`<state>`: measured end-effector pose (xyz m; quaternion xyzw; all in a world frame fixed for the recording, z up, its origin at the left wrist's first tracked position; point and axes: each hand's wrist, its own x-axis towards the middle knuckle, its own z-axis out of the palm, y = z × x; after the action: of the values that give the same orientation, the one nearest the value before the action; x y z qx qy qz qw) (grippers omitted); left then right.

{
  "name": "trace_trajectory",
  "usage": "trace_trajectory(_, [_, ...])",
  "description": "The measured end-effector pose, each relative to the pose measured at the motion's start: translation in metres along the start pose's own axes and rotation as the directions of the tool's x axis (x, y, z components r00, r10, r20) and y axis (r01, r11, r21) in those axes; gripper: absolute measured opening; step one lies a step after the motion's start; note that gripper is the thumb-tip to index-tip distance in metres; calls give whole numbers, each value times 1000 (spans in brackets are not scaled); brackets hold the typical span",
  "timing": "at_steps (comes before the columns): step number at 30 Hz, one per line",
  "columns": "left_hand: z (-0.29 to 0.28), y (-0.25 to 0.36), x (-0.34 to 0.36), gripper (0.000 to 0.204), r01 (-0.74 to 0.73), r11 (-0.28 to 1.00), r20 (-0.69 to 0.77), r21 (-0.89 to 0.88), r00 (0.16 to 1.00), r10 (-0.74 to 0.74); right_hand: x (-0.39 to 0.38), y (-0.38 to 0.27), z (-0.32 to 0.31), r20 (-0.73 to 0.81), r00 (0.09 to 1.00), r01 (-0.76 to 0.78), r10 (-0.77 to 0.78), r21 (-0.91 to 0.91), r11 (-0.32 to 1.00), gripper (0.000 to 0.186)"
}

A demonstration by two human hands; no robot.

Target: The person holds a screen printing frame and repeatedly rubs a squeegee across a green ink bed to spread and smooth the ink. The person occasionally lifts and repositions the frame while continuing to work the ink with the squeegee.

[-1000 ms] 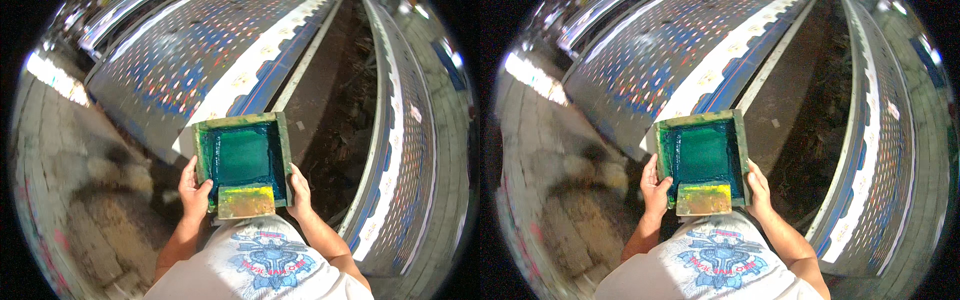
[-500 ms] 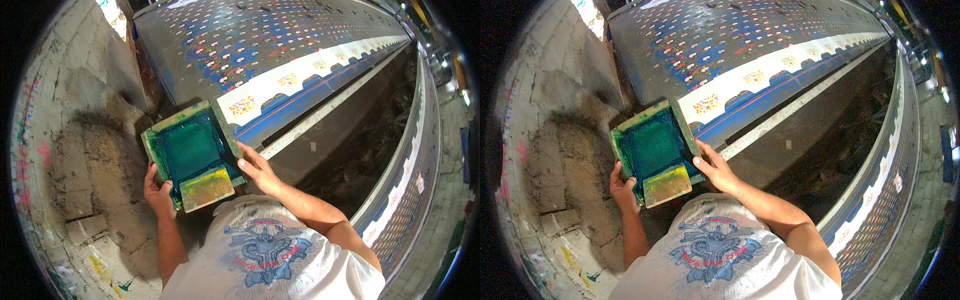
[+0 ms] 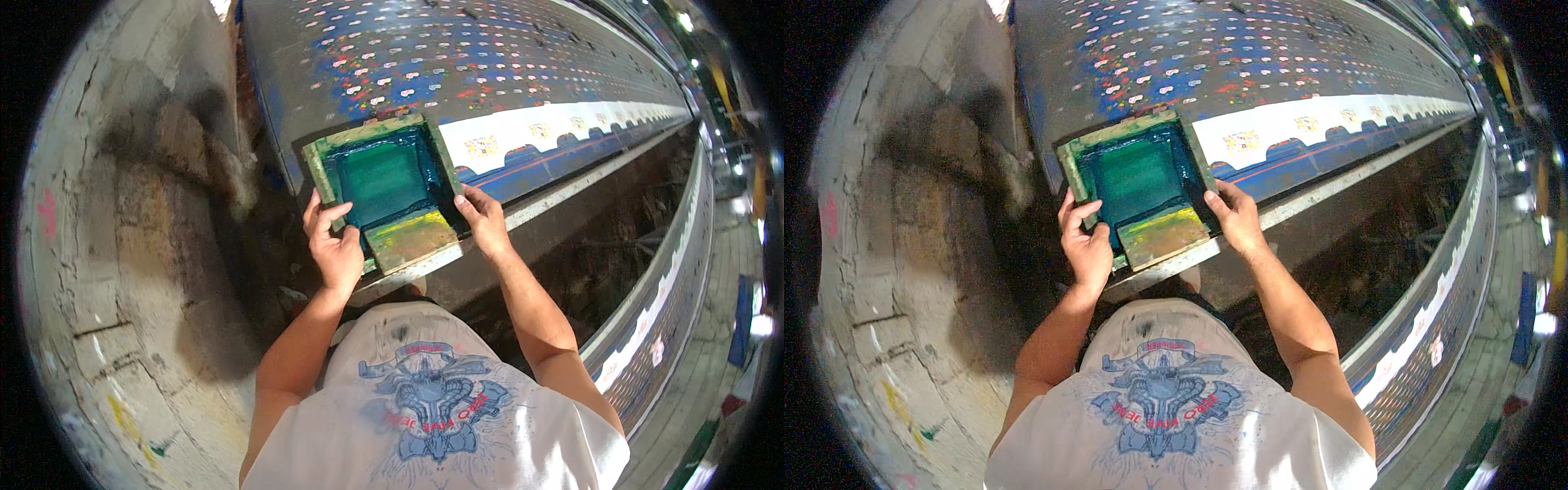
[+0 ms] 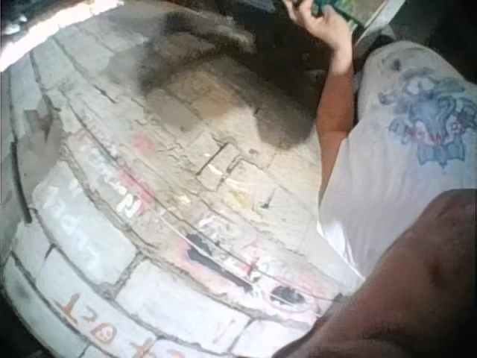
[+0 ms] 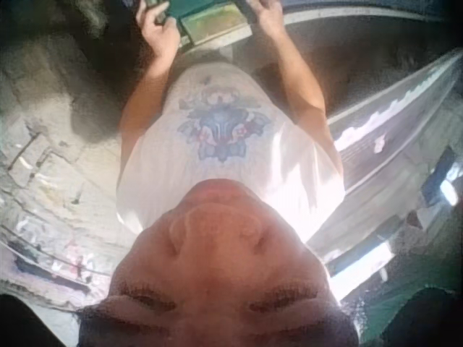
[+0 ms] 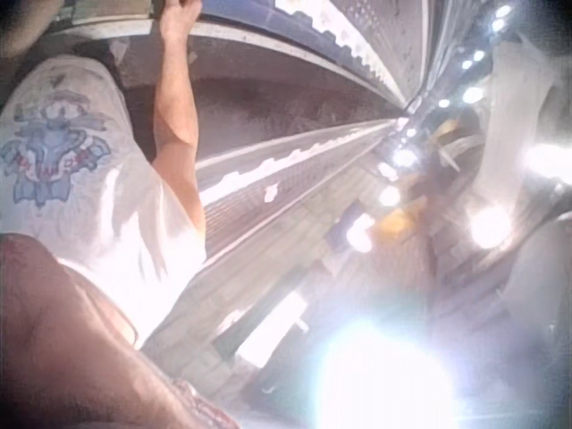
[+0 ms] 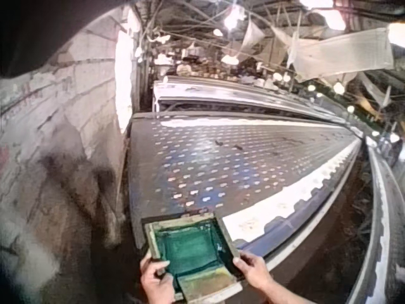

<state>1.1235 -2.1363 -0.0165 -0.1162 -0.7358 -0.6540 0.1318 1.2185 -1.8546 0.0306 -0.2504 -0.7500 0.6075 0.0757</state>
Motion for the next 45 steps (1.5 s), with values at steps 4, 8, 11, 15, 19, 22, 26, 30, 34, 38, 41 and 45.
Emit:
trace_trajectory(4, [19, 0, -10, 41, 32, 989, 1, 141, 999, -32, 15, 22, -26, 62, 998, 16, -14, -35, 999, 55])
trace_trajectory(8, [16, 2, -11, 36, 141, 960, 20, 242, 988, -150, 15, 9, -35, 140, 990, 40, -30, -71, 997, 53])
trace_trajectory(11, [17, -5, -16, 27, 213, 973, -28, 93, 977, -212, 18, 13, -39, 184, 983, 30, -28, -6, 1000, 53])
trace_trajectory(15, [20, -4, -15, 23, 283, 959, -41, -22, 958, -284, 18, 22, -39, 152, 985, 83, -82, 0, 997, 52])
trace_trajectory(19, [25, -10, -19, 21, 333, 928, -39, -169, 938, -344, 20, 21, -40, 141, 988, 62, -60, -9, 998, 52])
trace_trajectory(22, [26, -12, -19, 22, 306, 938, -17, -164, 950, -312, 24, 25, -42, 129, 991, 50, -47, -23, 998, 51])
trace_trajectory(26, [27, -12, -17, 24, 240, 964, -6, -116, 970, -243, 13, 17, -40, 52, 996, 77, -73, -64, 995, 49])
trace_trajectory(30, [31, -9, -15, 23, 192, 975, -18, -114, 981, -195, -14, -16, -41, 119, 801, 554, -587, -521, 650, 43])
trace_trajectory(34, [31, -11, -17, 22, 169, 973, 3, -155, 985, -171, -34, -35, -36, 455, 683, 729, -571, -388, 564, 41])
trace_trajectory(38, [30, -12, -17, 22, 252, 954, 2, -164, 967, -255, -37, -46, -24, 635, 553, 833, -540, -431, 346, 42])
trace_trajectory(41, [26, -17, -16, 26, 312, 948, -74, -65, 946, -316, -16, -43, -18, 739, 433, 901, -516, -370, 226, 46])
trace_trajectory(45, [23, 21, -13, 63, 395, 909, -17, 131, 918, -396, 1, -48, -10, 784, 351, 935, -512, -323, 147, 39])
